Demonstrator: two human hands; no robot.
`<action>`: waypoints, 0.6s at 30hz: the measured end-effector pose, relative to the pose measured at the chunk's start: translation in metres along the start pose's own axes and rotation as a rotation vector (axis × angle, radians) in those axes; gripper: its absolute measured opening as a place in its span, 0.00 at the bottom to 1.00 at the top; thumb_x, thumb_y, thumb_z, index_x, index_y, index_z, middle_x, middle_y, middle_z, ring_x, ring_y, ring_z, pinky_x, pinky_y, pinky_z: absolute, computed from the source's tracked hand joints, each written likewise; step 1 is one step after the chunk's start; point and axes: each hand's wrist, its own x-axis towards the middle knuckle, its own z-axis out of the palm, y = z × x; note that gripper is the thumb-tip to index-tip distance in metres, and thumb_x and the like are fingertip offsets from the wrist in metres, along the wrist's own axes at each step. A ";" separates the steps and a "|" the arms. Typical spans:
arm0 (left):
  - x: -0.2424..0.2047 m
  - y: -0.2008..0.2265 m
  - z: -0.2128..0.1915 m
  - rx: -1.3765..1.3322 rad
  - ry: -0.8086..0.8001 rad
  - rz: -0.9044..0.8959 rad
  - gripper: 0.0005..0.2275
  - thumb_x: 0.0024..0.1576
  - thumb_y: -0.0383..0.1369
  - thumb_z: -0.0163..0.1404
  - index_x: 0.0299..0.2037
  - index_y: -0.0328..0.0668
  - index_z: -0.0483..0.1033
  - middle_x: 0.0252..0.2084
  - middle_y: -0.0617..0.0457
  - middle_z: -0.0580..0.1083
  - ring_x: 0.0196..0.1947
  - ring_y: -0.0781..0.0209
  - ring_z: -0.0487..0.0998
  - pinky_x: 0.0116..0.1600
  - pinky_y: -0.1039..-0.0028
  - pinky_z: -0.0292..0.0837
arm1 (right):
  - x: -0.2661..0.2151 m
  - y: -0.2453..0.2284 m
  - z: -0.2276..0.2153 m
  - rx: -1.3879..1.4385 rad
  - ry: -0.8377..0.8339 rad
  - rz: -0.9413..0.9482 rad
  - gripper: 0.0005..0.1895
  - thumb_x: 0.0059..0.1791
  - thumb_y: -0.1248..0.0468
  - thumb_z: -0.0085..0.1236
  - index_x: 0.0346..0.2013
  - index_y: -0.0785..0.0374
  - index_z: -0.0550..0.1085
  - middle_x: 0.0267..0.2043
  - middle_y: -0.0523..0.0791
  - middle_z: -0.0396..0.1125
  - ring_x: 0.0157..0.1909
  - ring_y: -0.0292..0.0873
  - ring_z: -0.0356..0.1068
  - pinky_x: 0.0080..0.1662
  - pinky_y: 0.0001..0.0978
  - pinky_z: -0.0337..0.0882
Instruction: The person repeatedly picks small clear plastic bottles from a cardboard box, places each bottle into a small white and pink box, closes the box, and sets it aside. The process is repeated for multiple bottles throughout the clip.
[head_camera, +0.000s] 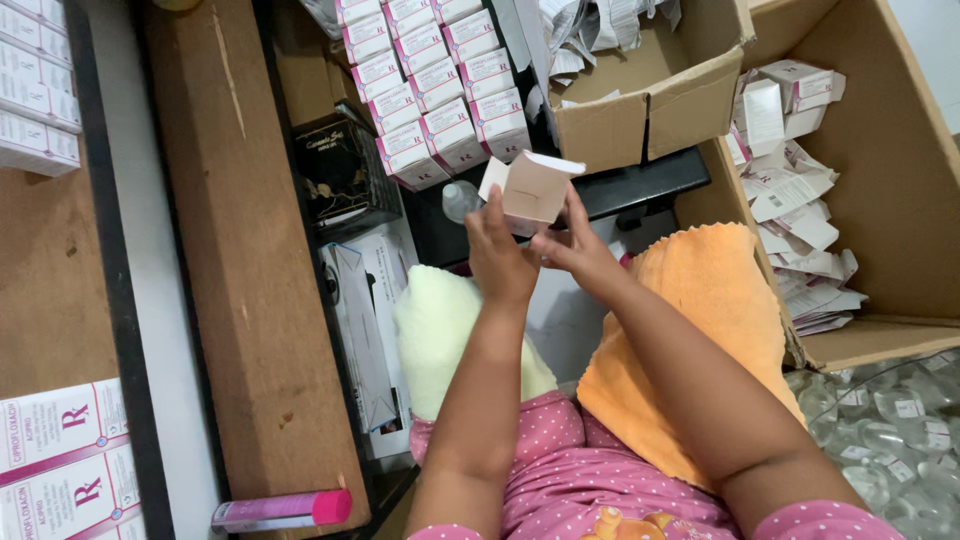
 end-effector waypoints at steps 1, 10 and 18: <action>0.000 0.000 0.003 0.002 0.032 0.069 0.46 0.46 0.35 0.72 0.73 0.51 0.52 0.55 0.41 0.65 0.55 0.39 0.71 0.55 0.55 0.72 | -0.001 0.000 0.003 0.049 0.017 0.000 0.53 0.49 0.51 0.58 0.78 0.42 0.34 0.71 0.44 0.51 0.61 0.41 0.63 0.53 0.41 0.75; -0.013 0.018 0.021 -0.398 -0.104 -0.003 0.48 0.43 0.24 0.67 0.73 0.39 0.47 0.62 0.38 0.59 0.64 0.38 0.65 0.66 0.54 0.67 | 0.017 -0.005 -0.015 0.019 0.287 -0.146 0.34 0.58 0.40 0.32 0.77 0.47 0.56 0.63 0.38 0.65 0.56 0.35 0.66 0.52 0.28 0.67; -0.012 -0.004 0.030 -0.785 -0.111 -0.386 0.47 0.46 0.23 0.64 0.75 0.48 0.45 0.71 0.43 0.51 0.73 0.44 0.58 0.72 0.51 0.65 | 0.059 0.030 -0.025 0.175 0.254 -0.049 0.33 0.56 0.47 0.51 0.72 0.57 0.65 0.59 0.41 0.67 0.53 0.35 0.67 0.51 0.29 0.68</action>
